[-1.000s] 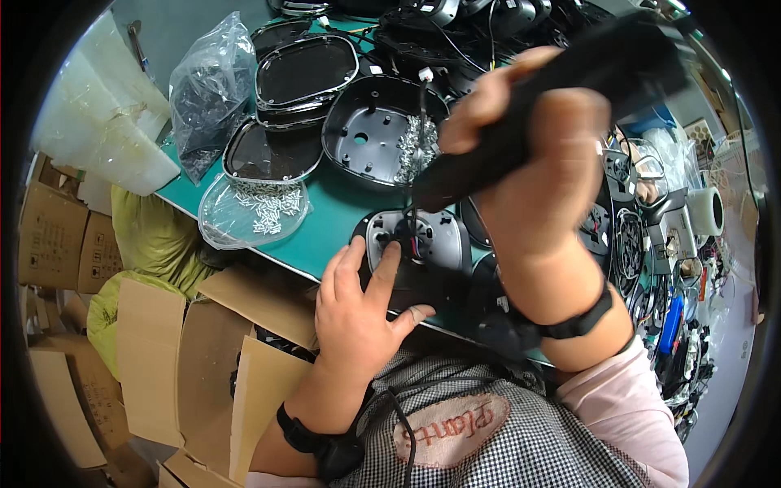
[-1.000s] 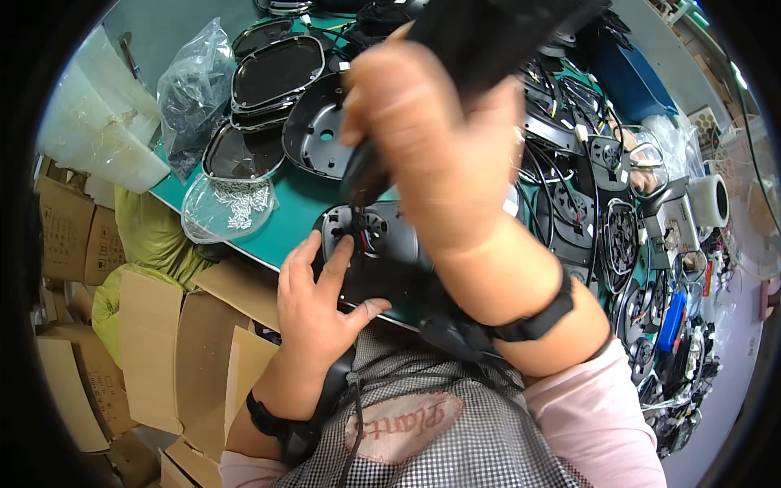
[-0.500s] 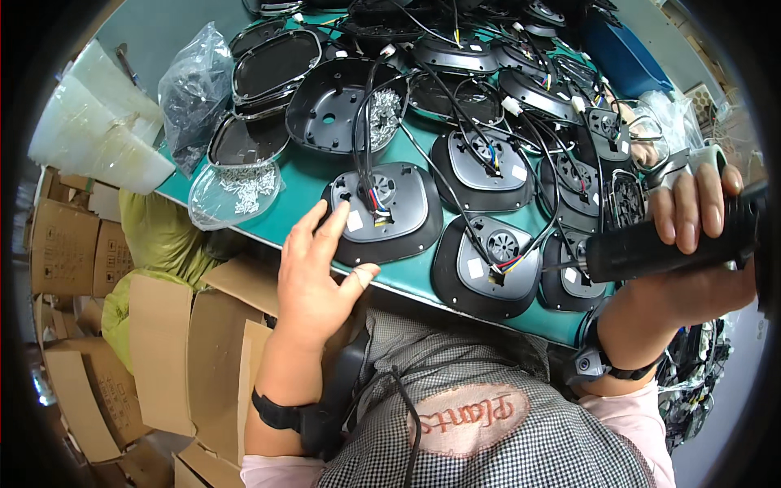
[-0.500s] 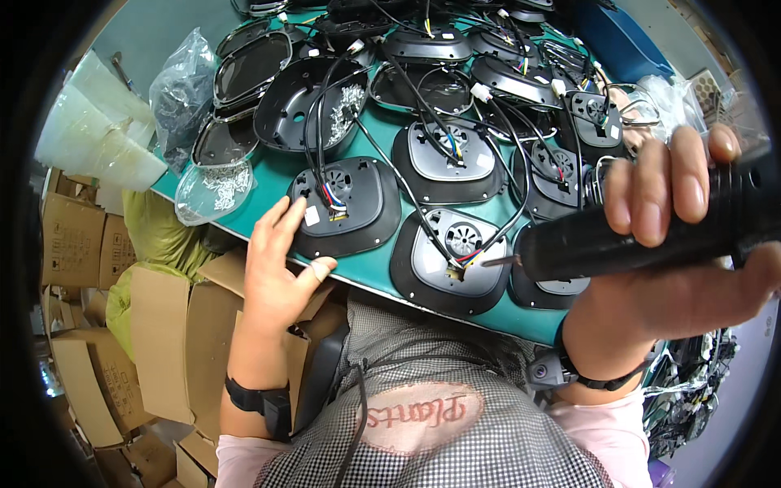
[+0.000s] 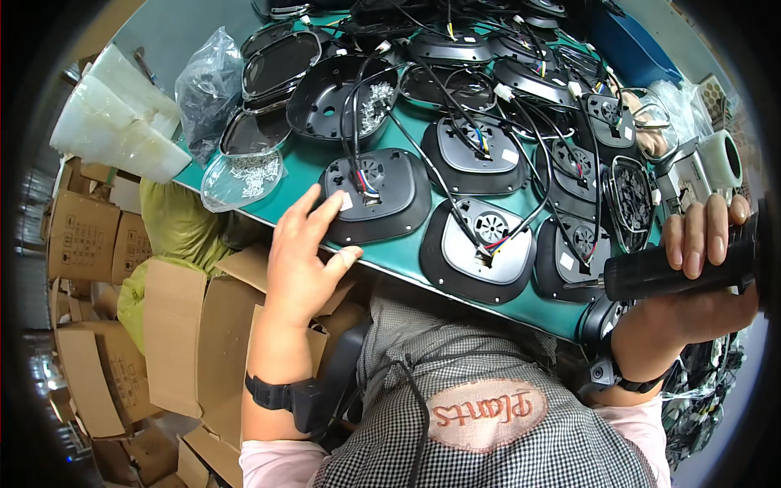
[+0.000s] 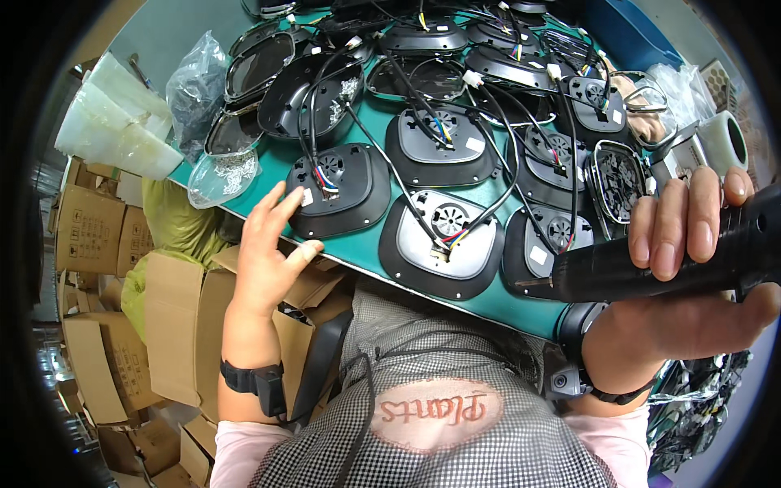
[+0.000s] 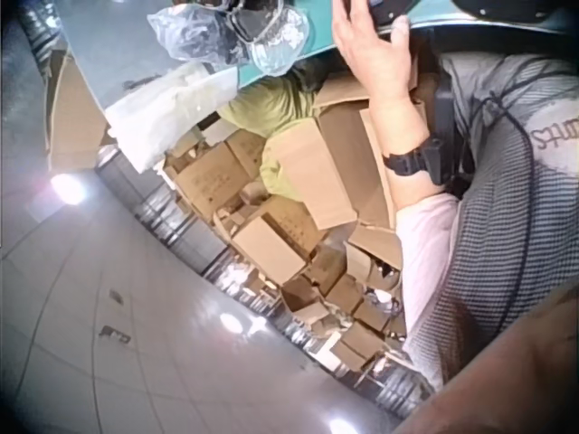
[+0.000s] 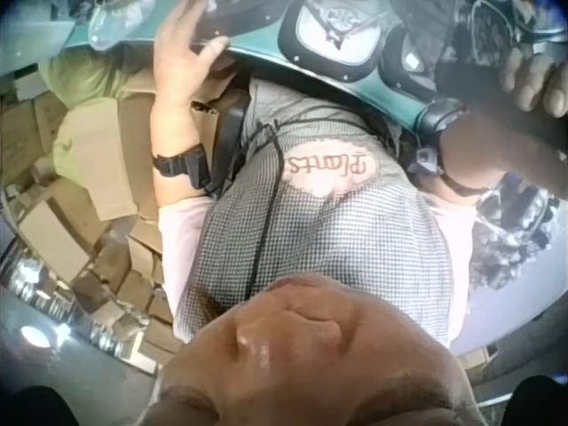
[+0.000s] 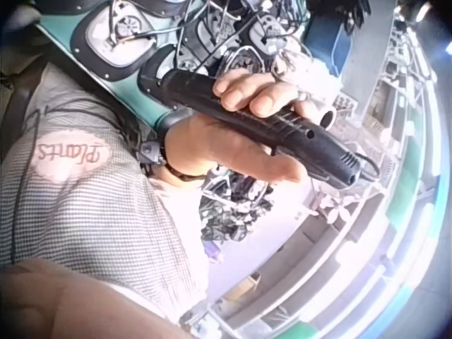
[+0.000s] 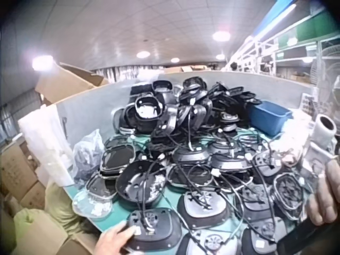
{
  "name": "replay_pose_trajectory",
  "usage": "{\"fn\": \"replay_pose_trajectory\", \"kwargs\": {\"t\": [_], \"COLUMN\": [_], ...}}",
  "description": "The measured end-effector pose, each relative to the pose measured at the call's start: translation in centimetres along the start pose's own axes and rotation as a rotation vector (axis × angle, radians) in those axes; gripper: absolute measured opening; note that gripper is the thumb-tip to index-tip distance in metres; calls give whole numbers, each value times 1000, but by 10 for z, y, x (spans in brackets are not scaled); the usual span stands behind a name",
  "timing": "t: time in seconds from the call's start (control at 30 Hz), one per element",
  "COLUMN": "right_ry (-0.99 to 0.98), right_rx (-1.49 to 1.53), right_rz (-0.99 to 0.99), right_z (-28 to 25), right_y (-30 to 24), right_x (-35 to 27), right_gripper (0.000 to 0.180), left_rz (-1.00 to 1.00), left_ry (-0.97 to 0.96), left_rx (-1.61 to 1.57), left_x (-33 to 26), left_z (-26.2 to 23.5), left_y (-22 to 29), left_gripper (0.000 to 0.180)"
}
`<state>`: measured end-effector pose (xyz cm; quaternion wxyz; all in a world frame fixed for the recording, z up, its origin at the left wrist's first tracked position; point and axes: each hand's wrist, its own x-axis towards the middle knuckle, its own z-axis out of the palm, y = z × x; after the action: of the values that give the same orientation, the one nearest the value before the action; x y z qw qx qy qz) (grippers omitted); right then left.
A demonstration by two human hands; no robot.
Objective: Assembling plastic component housings by inserting wires and using an electric screwdriver to secure screws.
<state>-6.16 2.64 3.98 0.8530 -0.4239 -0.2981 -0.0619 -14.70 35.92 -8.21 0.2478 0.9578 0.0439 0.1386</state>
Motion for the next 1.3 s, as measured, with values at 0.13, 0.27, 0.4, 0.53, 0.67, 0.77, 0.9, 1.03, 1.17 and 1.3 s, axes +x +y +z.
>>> {"fn": "replay_pose_trajectory", "kwargs": {"t": [0.13, 0.27, 0.4, 0.53, 0.67, 0.77, 0.9, 1.03, 1.17, 1.3], "right_ry": [-9, -28, -363, -386, -365, -436, 51, 53, 72, 67], "right_rx": [16, 16, 91, 61, 72, 46, -40, -41, -48, -72], "right_rz": [-8, -66, -24, -22, -21, -27, -59, -37, -27, -1], "right_z": [-4, -8, -49, -63, -72, -67, -37, -38, -35, -35], "right_y": [-8, -23, -33, -38, -37, -47, -42, -37, -32, -29], "right_x": [-5, -11, -6, -12, -17, -20, -33, -33, -30, -28], "right_gripper": [44, 47, 68, 67, 67, 70, 51, 53, 54, 57], "left_rz": [-21, -50, 3, 199, 151, 188, 136, 96, 114, 186], "left_ry": [174, 338, 332, 236, 202, 223, 211, 260, 323, 298], "left_rx": [-19, -152, -154, 65, 204, 190, -1, -65, -2, 98], "left_x": [-11, -13, -12, 2, -4, 3, 6, 10, 15, 23], "left_z": [-13, -19, -15, 5, 22, 23, 15, 5, 8, 19], "left_y": [-4, -4, 7, 23, 19, 24, 11, 10, 15, 14], "left_gripper": [53, 36, 31, 34, 39, 34, 18, 17, 23, 26]}}
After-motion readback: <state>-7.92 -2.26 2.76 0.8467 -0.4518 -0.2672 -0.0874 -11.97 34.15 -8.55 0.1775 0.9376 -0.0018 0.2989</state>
